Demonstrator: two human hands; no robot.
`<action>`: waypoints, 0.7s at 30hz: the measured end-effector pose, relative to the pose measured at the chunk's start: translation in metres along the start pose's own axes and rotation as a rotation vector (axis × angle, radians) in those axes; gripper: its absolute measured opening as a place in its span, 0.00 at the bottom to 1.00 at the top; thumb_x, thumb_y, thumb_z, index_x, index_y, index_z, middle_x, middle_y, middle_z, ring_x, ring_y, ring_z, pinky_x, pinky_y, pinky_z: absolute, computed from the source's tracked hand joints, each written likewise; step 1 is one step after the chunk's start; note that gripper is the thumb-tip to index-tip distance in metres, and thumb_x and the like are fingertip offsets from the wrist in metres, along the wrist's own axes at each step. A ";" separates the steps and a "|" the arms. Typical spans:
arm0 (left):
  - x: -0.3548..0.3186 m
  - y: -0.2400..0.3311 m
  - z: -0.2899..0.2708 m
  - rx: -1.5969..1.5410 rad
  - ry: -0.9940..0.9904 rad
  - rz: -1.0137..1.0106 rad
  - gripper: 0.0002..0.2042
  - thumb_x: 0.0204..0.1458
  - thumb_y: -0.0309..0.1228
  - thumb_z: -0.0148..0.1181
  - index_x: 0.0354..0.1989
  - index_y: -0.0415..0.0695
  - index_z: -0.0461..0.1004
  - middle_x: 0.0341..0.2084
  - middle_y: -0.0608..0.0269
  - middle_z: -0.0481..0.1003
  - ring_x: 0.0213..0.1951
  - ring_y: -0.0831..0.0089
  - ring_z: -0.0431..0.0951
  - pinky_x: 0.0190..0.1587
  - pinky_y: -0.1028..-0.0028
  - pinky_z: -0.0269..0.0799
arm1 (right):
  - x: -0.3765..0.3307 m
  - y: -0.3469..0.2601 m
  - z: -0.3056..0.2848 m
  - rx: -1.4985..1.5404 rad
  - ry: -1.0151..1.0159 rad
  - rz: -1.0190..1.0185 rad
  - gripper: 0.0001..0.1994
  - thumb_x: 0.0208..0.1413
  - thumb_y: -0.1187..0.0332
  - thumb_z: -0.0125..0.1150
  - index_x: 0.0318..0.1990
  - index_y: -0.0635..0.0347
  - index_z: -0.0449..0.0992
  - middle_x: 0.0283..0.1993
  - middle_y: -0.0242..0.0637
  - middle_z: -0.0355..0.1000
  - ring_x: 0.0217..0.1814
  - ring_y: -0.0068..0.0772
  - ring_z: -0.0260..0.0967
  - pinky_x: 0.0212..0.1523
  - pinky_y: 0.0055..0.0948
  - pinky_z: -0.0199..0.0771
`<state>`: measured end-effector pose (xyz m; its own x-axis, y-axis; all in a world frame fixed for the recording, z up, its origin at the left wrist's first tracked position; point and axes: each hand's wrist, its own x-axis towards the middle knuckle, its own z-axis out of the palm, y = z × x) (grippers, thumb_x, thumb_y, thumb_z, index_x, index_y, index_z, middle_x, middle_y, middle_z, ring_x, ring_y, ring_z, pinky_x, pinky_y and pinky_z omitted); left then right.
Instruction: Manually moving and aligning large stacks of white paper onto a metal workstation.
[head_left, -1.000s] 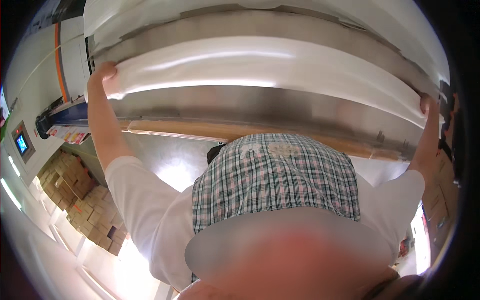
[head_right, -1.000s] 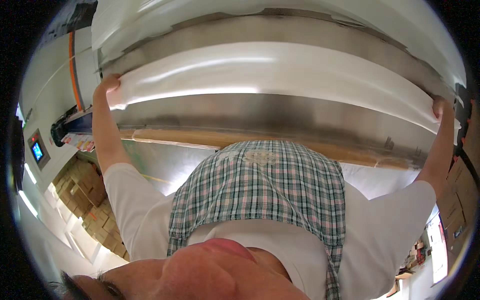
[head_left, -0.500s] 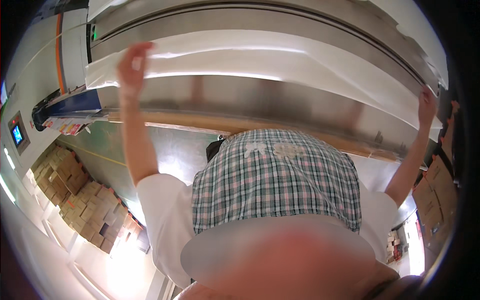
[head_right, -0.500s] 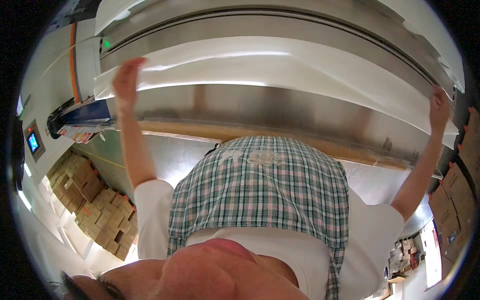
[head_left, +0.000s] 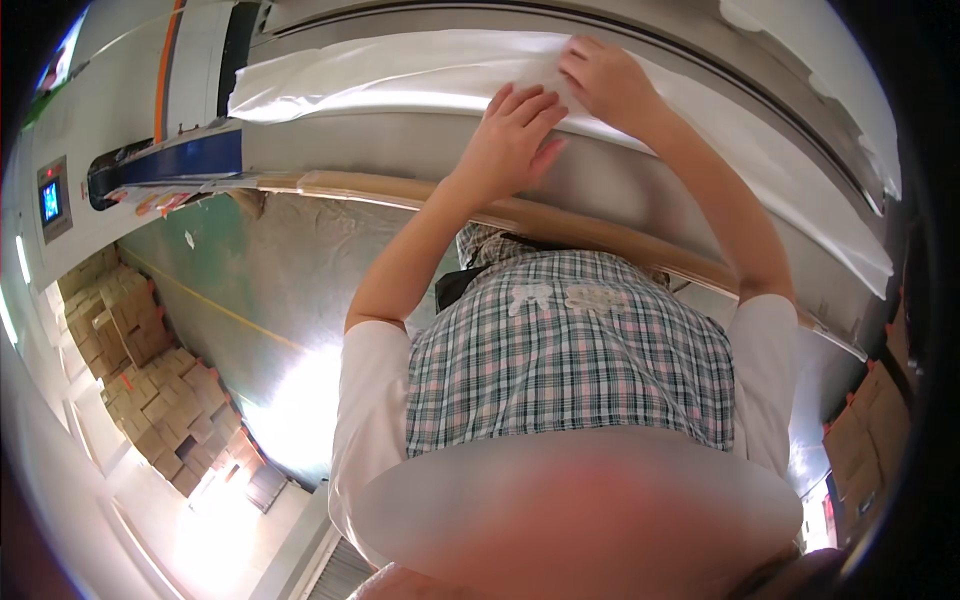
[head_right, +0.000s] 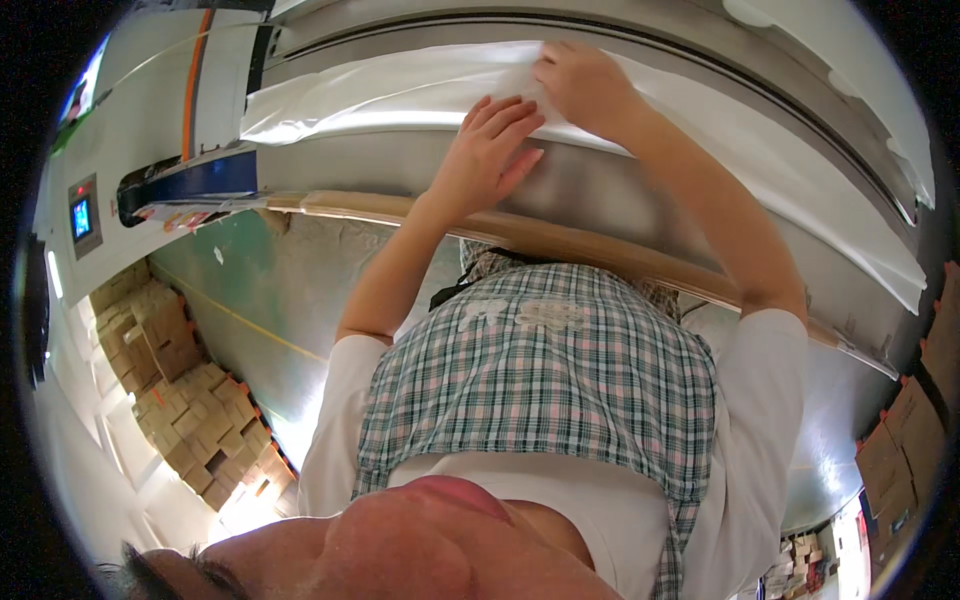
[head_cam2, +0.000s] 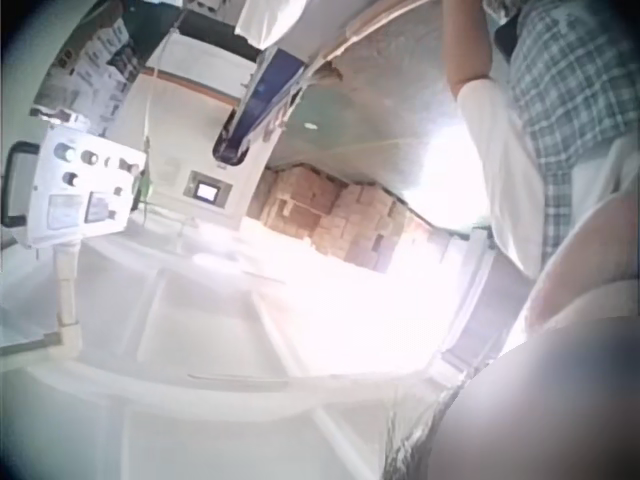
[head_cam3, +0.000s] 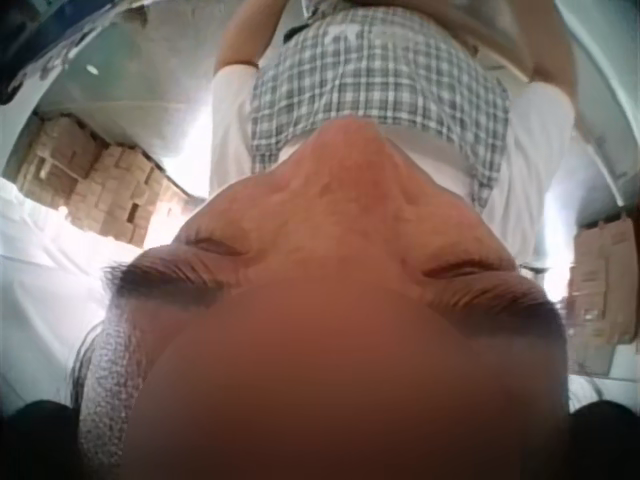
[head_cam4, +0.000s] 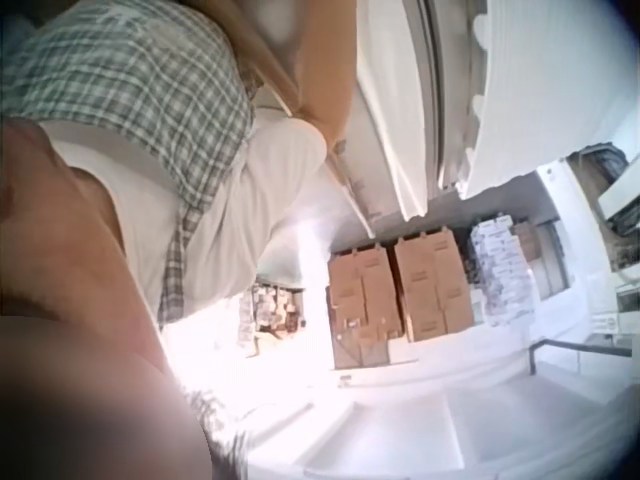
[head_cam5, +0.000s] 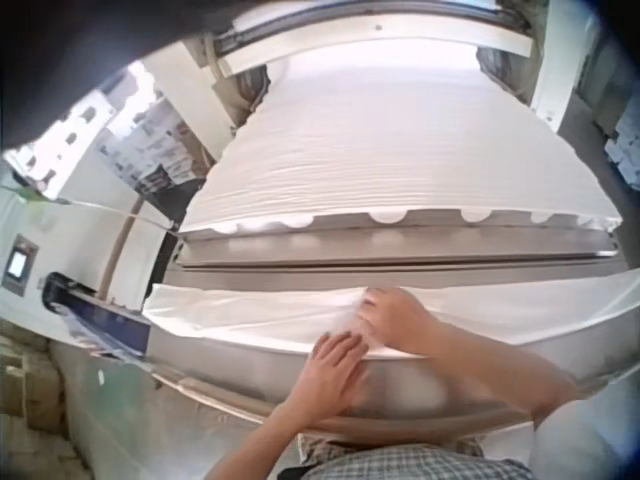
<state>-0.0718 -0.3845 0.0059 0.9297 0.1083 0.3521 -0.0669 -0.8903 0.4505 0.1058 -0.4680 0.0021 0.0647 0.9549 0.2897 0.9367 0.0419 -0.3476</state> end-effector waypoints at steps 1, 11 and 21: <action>-0.007 -0.008 -0.005 0.007 0.003 -0.005 0.15 0.44 0.32 0.55 0.42 0.44 0.69 0.40 0.57 0.69 0.48 0.58 0.65 0.54 0.56 0.55 | 0.000 -0.003 -0.002 0.003 0.002 -0.009 0.06 0.42 0.78 0.52 0.30 0.61 0.68 0.37 0.38 0.67 0.36 0.41 0.65 0.35 0.32 0.68; -0.118 -0.211 -0.117 0.570 0.117 -0.320 0.15 0.48 0.35 0.50 0.44 0.45 0.70 0.42 0.51 0.69 0.46 0.52 0.65 0.51 0.56 0.57 | 0.030 -0.052 0.006 0.145 0.163 0.060 0.09 0.39 0.80 0.53 0.32 0.61 0.67 0.36 0.36 0.67 0.41 0.38 0.64 0.38 0.33 0.66; -0.157 -0.324 -0.194 0.701 0.112 -0.321 0.15 0.46 0.33 0.51 0.42 0.42 0.70 0.42 0.51 0.69 0.45 0.50 0.66 0.50 0.59 0.60 | 0.089 -0.079 0.049 0.055 -0.027 0.055 0.06 0.36 0.80 0.54 0.25 0.62 0.66 0.35 0.36 0.66 0.40 0.38 0.62 0.40 0.31 0.66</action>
<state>-0.2667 -0.0277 -0.0362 0.8200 0.4189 0.3900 0.4786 -0.8756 -0.0659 0.0209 -0.3721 0.0110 0.1053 0.9637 0.2453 0.9117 0.0050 -0.4108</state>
